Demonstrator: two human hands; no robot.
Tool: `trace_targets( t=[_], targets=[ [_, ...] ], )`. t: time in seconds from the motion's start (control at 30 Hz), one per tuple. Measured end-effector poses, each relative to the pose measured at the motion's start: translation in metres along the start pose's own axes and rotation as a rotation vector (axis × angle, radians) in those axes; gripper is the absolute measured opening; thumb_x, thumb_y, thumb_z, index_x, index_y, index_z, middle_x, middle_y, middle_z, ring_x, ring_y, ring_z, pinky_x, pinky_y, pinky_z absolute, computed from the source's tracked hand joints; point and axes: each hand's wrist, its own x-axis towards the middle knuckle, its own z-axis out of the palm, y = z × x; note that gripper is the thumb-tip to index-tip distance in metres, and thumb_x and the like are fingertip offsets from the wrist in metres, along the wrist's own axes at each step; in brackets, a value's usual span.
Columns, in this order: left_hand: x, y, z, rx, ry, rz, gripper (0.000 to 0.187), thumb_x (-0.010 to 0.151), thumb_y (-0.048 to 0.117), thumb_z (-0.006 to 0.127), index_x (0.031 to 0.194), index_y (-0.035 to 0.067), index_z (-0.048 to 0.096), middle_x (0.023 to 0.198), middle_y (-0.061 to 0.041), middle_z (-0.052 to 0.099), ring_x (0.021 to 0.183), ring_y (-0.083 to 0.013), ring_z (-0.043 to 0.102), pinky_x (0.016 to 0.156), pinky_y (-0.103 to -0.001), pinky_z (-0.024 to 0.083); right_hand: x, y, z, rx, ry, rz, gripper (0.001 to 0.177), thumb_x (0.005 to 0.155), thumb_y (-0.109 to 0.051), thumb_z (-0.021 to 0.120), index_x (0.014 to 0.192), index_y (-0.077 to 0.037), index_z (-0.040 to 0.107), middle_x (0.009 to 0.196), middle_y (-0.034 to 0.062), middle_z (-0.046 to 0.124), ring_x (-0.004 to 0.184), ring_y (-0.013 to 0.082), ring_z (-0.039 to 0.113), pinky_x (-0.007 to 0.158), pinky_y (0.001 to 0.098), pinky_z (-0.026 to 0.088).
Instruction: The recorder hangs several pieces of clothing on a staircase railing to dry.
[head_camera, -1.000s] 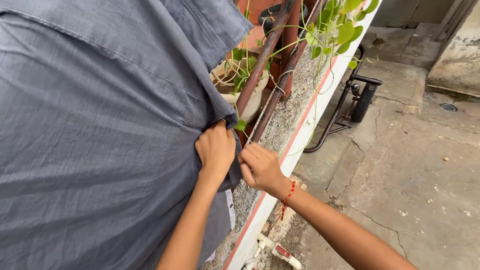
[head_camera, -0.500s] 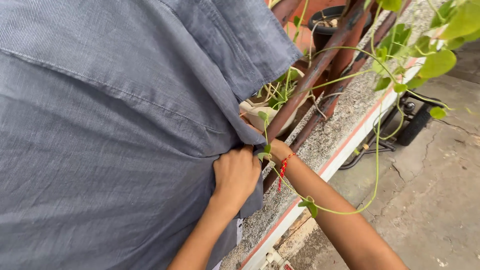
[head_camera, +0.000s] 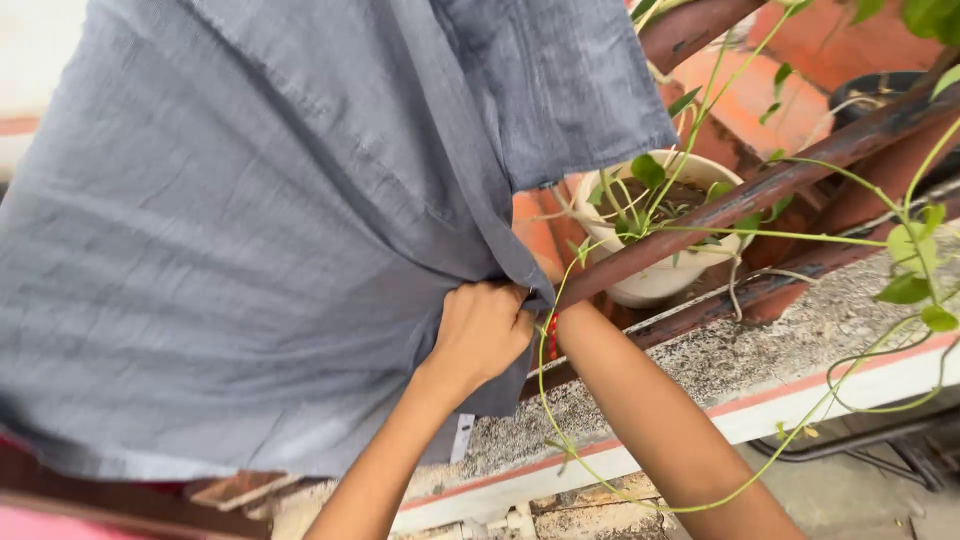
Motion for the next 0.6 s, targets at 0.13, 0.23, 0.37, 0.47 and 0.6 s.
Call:
trace_targets(
  t=[0.13,0.23,0.37,0.47,0.6],
  targets=[
    [-0.004,0.009,0.006,0.055,0.025,-0.119,0.015,0.076,0.013,0.060,0.080,0.004,0.071,0.077,-0.023,0.070,0.073,-0.0428,0.068,0.069,-0.055,0.053,0.003,0.010,0.023,0.074,-0.081,0.021,0.028,0.105,-0.025,0.067,0.119,-0.001,0.063,0.103,0.0052,0.060,0.090,0.0147,0.052,0.077,0.0313,0.042],
    [-0.002,0.018,0.005,0.084,0.021,-0.172,0.015,0.076,0.016,0.063,0.079,0.004,0.071,0.076,-0.024,0.069,0.073,-0.0440,0.067,0.068,-0.056,0.052,0.010,0.004,0.036,0.114,-0.127,0.027,0.028,0.106,-0.026,0.068,0.116,-0.001,0.064,0.100,0.0048,0.060,0.087,0.0148,0.051,0.075,0.0316,0.041],
    [0.001,0.025,0.002,0.105,0.025,-0.206,0.016,0.076,0.016,0.062,0.084,0.006,0.073,0.077,-0.024,0.069,0.075,-0.0451,0.067,0.070,-0.056,0.052,-0.004,-0.027,0.045,0.155,-0.144,0.038,0.027,0.106,-0.027,0.069,0.112,0.000,0.065,0.096,0.0041,0.060,0.084,0.0150,0.050,0.072,0.0320,0.039],
    [-0.004,0.021,0.009,0.116,0.047,-0.224,0.017,0.078,0.017,0.062,0.085,0.005,0.073,0.079,-0.025,0.069,0.078,-0.0455,0.067,0.072,-0.057,0.052,-0.031,-0.052,0.047,0.183,-0.122,0.071,0.028,0.107,-0.028,0.070,0.109,0.000,0.066,0.092,0.0037,0.059,0.081,0.0151,0.049,0.070,0.0324,0.038],
    [-0.002,0.022,0.011,0.155,0.055,-0.242,0.018,0.081,0.018,0.062,0.084,0.003,0.071,0.081,-0.026,0.069,0.080,-0.0459,0.068,0.076,-0.057,0.052,-0.052,-0.090,0.033,0.190,-0.066,0.105,0.029,0.107,-0.029,0.071,0.104,0.000,0.068,0.088,0.0030,0.059,0.077,0.0154,0.047,0.067,0.0328,0.037]
  ],
)
